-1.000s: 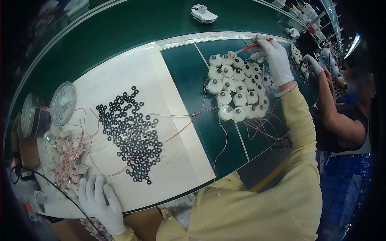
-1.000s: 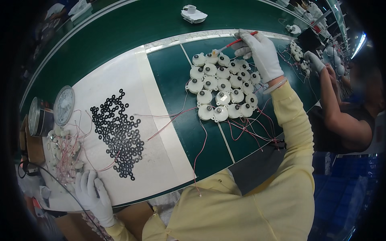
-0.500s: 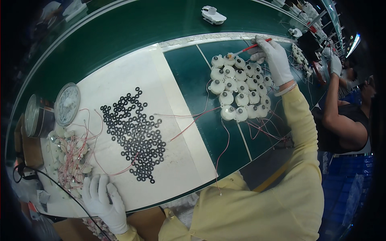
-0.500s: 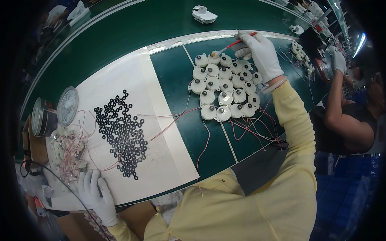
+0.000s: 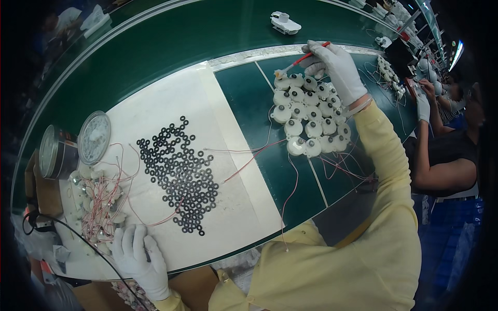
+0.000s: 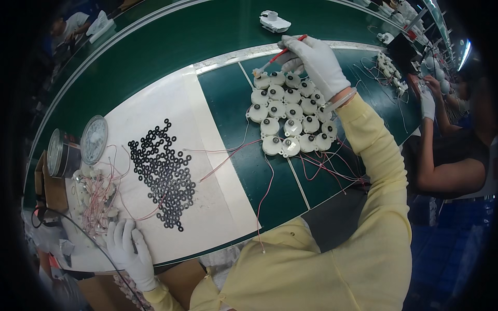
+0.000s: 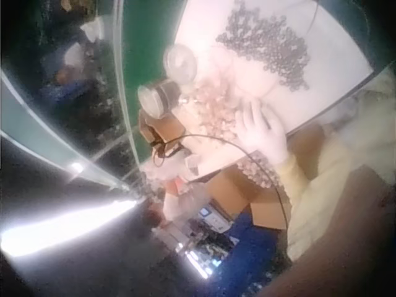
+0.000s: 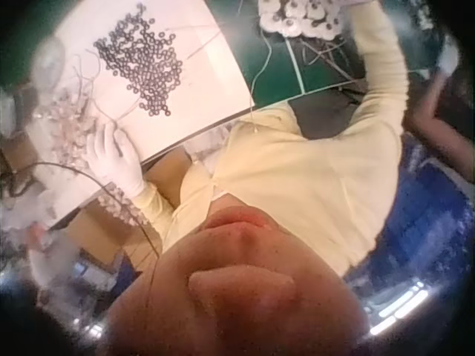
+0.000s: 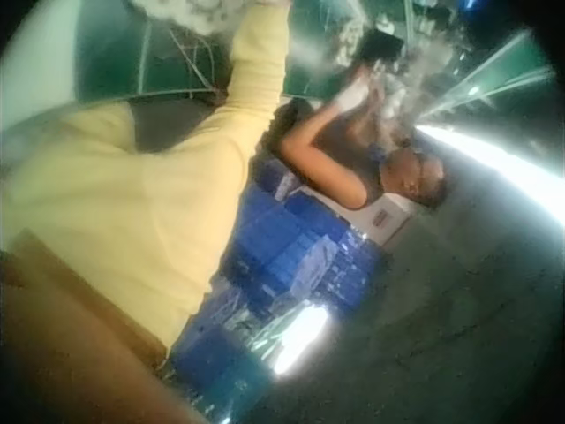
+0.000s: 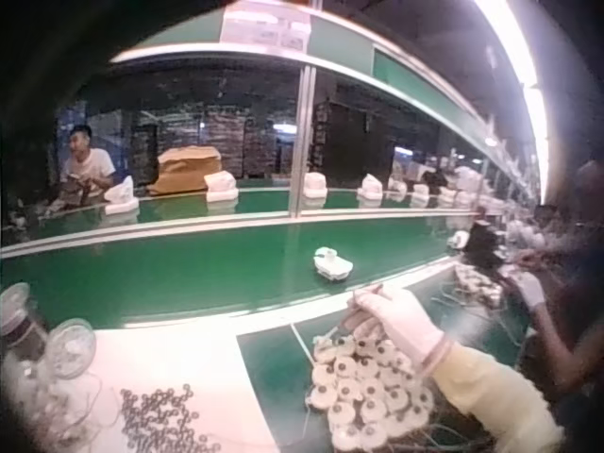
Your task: The person assembles small white electronic components by inserting black washers into them and connecting red and white wires. They use a red-handled tool to apply a white substance from a container onto the components, then place the finished units on a green work surface.
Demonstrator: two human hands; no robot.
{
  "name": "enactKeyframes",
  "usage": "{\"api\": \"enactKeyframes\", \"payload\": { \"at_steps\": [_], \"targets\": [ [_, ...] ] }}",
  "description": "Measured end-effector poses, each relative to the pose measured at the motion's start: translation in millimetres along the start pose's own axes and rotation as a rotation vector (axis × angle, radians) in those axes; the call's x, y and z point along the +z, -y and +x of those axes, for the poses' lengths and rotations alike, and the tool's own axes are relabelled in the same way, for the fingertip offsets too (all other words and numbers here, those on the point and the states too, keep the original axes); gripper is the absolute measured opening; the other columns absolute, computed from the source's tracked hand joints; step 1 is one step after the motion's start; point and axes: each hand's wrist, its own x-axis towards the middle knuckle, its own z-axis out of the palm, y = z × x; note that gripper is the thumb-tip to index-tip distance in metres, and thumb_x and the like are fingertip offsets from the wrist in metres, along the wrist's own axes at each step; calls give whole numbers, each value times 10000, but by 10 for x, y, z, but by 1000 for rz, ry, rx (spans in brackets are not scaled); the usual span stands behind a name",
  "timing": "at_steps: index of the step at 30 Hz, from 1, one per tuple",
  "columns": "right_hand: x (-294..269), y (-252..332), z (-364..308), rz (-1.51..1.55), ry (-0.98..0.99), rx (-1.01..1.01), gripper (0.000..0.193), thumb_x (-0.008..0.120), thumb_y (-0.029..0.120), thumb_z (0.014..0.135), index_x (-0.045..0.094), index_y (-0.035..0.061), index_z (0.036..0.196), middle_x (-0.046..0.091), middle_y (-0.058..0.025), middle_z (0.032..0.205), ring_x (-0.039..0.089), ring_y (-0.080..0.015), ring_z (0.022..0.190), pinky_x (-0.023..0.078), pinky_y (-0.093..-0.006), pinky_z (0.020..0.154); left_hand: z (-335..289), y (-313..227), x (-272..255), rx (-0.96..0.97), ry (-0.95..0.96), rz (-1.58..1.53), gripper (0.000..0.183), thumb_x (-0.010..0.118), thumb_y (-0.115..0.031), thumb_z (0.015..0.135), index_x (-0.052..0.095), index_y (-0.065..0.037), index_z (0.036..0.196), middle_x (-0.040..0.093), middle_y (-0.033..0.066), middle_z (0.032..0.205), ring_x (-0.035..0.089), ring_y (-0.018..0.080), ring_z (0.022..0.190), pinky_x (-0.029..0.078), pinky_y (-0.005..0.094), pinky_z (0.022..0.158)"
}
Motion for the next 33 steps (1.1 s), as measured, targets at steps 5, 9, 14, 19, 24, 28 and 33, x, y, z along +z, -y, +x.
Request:
{"api": "enactKeyframes", "payload": {
  "at_steps": [5, 9, 14, 19, 24, 28, 33],
  "targets": [
    [-12, 25, -47, -52, -33, 54, 355, 551, 296, 1071, 683, 4, 1224, 755, -105, 983, 704, -125, 739, 497, -233, 646, -13, 0, 8, 11, -16, 20, 228, 648, -80, 916, 692, -32, 1134, 687, 151, 1140, 592, 426, 1163, 445, 546, 1008],
    [-89, 17, -86, -40, -48, 45, 353, 548, 292, 1073, 681, 5, 1229, 755, -105, 985, 703, -124, 749, 499, -232, 656, -2, -14, 3, 8, -12, 13, 228, 647, -75, 910, 691, -31, 1129, 687, 152, 1133, 595, 423, 1155, 446, 546, 1003],
    [-17, 69, -113, -2, -41, 17, 356, 557, 293, 1073, 682, -1, 1230, 755, -108, 987, 703, -126, 753, 505, -239, 668, 0, 8, 10, 22, -21, 11, 217, 643, -69, 912, 690, -30, 1120, 687, 150, 1122, 601, 423, 1139, 455, 545, 993],
    [12, 4, -124, -5, -24, 7, 378, 610, 352, 1056, 704, 14, 1196, 755, -41, 979, 725, -81, 747, 462, -202, 621, 15, -3, 14, 35, -38, 10, 208, 639, -64, 916, 689, -29, 1114, 686, 151, 1115, 605, 421, 1128, 465, 545, 983],
    [-141, -85, -142, -7, -69, -4, 387, 603, 353, 1059, 701, 10, 1209, 753, -53, 977, 728, -95, 761, 475, -210, 632, 13, -12, 5, 26, -32, 4, 212, 641, -64, 910, 691, -29, 1113, 683, 152, 1115, 607, 421, 1122, 463, 544, 979],
    [-277, -65, -183, -12, -100, -14, 403, 591, 360, 1062, 697, 3, 1215, 758, -79, 986, 728, -115, 762, 497, -221, 647, 16, -16, 5, 31, -35, 13, 213, 639, -66, 907, 686, -24, 1111, 680, 155, 1109, 606, 425, 1112, 464, 544, 972],
    [-349, -122, -156, 12, -108, -7, 403, 586, 357, 1062, 693, -4, 1205, 762, -90, 991, 726, -117, 756, 522, -234, 651, 21, -6, 11, 47, -45, 9, 205, 632, -68, 910, 683, -20, 1102, 676, 158, 1099, 602, 431, 1101, 467, 546, 959]
  ]
}}
